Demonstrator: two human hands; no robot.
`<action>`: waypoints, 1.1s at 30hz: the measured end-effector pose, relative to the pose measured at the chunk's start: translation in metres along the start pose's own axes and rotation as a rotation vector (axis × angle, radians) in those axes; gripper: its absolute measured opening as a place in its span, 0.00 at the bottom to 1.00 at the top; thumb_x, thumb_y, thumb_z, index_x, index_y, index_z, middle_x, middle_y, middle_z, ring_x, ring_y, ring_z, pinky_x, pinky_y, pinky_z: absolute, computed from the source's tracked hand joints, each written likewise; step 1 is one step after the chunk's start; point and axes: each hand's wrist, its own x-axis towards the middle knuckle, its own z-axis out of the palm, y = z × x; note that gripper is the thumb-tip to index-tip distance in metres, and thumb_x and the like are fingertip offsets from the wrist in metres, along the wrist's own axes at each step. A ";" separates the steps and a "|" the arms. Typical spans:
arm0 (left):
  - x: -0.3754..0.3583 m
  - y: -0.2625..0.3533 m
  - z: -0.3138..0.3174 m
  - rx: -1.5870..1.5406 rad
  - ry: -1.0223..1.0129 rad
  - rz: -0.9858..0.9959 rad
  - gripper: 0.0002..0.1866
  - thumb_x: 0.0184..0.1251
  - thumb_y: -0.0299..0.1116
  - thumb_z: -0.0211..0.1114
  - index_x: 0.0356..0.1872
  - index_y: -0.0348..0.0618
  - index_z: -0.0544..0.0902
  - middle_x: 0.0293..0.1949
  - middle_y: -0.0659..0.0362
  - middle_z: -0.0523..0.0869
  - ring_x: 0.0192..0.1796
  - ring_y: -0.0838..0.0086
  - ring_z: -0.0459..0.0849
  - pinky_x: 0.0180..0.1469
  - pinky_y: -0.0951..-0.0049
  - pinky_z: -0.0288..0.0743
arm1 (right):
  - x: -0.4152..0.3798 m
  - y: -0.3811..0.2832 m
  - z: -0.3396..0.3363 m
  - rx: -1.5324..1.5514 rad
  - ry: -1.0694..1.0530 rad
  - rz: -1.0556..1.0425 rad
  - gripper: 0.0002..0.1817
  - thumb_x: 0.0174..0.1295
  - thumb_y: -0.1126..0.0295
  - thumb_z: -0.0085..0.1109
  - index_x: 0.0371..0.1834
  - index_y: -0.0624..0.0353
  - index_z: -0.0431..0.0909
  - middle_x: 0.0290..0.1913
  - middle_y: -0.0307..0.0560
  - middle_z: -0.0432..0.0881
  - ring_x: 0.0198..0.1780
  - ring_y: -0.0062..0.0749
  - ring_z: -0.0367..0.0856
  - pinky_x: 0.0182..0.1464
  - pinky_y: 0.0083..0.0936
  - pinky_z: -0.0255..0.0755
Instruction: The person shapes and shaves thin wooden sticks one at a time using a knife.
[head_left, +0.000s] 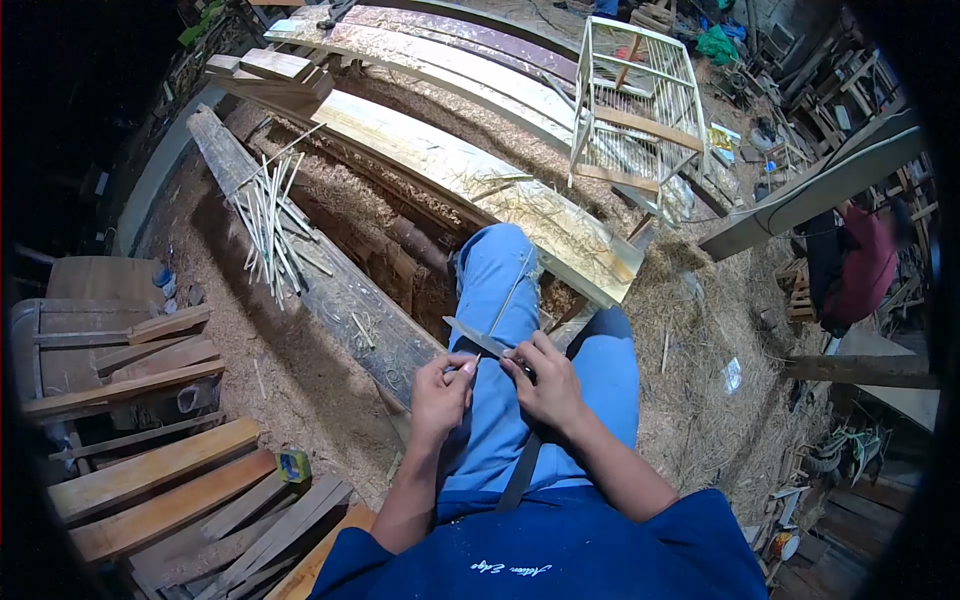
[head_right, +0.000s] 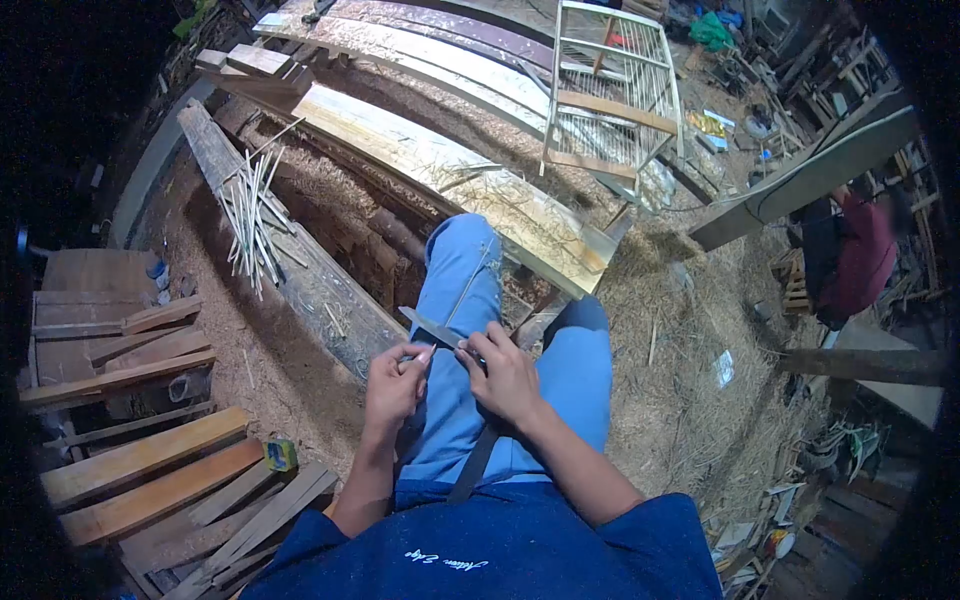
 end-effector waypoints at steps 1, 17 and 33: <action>-0.004 -0.003 -0.002 -0.042 -0.004 0.007 0.08 0.78 0.30 0.64 0.45 0.33 0.84 0.17 0.67 0.77 0.14 0.87 0.68 0.16 0.80 0.57 | 0.001 0.001 0.000 -0.006 -0.003 0.015 0.07 0.66 0.70 0.69 0.40 0.61 0.83 0.35 0.51 0.76 0.35 0.50 0.83 0.37 0.39 0.76; -0.043 0.000 -0.028 0.045 -0.028 -0.051 0.12 0.81 0.33 0.62 0.40 0.34 0.86 0.17 0.72 0.73 0.18 0.90 0.66 0.21 0.83 0.54 | 0.019 0.010 0.000 -0.052 0.040 -0.059 0.07 0.68 0.67 0.66 0.41 0.58 0.81 0.39 0.52 0.77 0.38 0.57 0.83 0.38 0.48 0.76; -0.053 -0.015 -0.037 0.150 0.004 -0.013 0.12 0.79 0.33 0.64 0.37 0.34 0.88 0.19 0.73 0.73 0.21 0.91 0.63 0.23 0.82 0.52 | 0.009 0.010 0.002 -0.030 0.054 0.019 0.07 0.66 0.71 0.69 0.37 0.62 0.82 0.36 0.52 0.77 0.38 0.52 0.83 0.39 0.41 0.76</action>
